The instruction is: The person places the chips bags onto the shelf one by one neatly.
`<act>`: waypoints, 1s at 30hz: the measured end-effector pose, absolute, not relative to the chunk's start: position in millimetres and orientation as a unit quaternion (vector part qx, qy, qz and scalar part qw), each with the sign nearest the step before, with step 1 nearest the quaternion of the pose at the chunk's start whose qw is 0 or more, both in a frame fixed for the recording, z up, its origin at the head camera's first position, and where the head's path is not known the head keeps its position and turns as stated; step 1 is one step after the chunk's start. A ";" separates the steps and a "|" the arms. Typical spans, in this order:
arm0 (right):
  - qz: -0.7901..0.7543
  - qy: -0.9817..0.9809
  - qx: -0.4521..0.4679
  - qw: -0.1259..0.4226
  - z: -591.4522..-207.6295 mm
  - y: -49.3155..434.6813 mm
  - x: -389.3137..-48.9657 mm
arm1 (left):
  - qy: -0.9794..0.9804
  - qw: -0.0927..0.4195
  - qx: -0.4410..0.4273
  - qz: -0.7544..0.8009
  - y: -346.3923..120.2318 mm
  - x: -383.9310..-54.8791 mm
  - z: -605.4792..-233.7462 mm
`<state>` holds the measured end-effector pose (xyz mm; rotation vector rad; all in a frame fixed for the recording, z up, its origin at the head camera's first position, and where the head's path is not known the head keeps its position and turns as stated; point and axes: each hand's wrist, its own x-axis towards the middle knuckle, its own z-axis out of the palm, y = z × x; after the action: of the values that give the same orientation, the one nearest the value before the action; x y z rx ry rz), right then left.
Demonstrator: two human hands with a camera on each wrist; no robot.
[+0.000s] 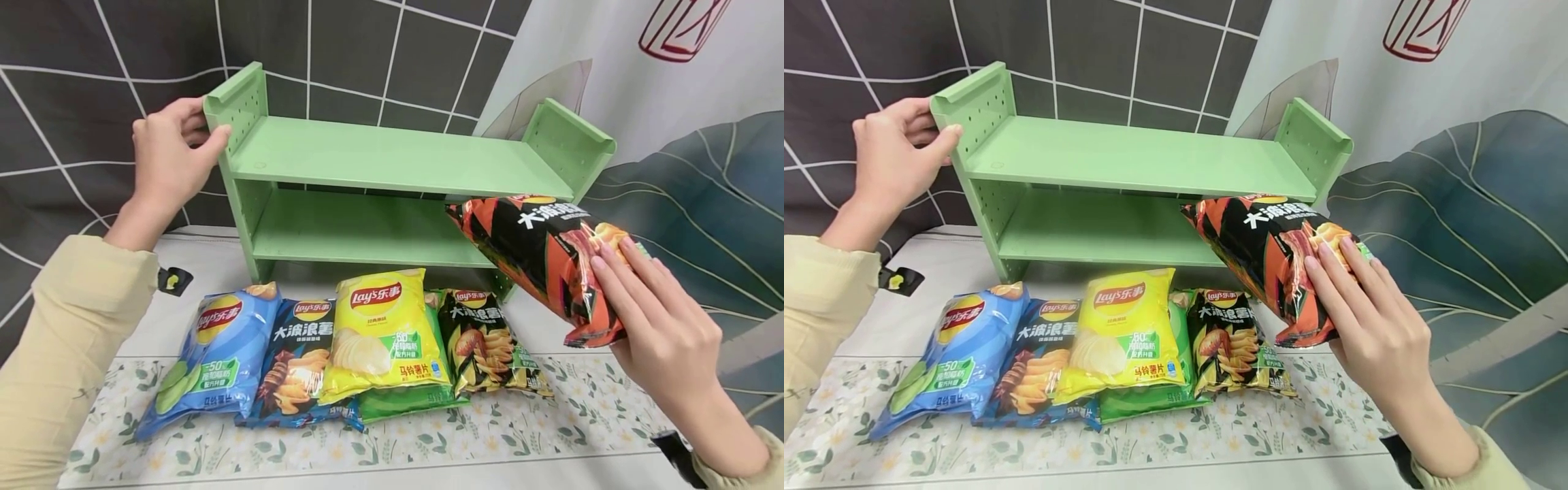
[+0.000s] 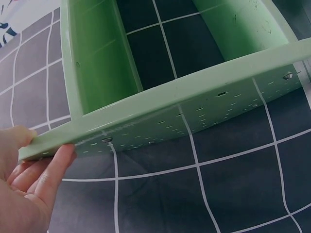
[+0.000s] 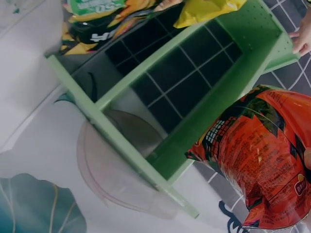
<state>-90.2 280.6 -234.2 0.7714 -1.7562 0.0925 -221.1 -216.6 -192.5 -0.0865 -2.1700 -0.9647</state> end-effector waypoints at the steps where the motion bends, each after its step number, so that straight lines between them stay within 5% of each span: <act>1: 0.045 -0.746 0.330 0.576 -232.8 278.8 -91.8 | -0.848 0.373 -0.033 -0.376 -216.7 -221.1 -192.6; 30: 0.072 -0.677 0.349 0.644 -208.5 260.8 -101.4 | -0.852 0.367 -0.035 -0.371 -214.0 -222.7 -193.8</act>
<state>-101.4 260.8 -208.5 0.7945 -1.5430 0.1639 -222.7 -214.0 -193.8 -0.0896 -2.1897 -0.9542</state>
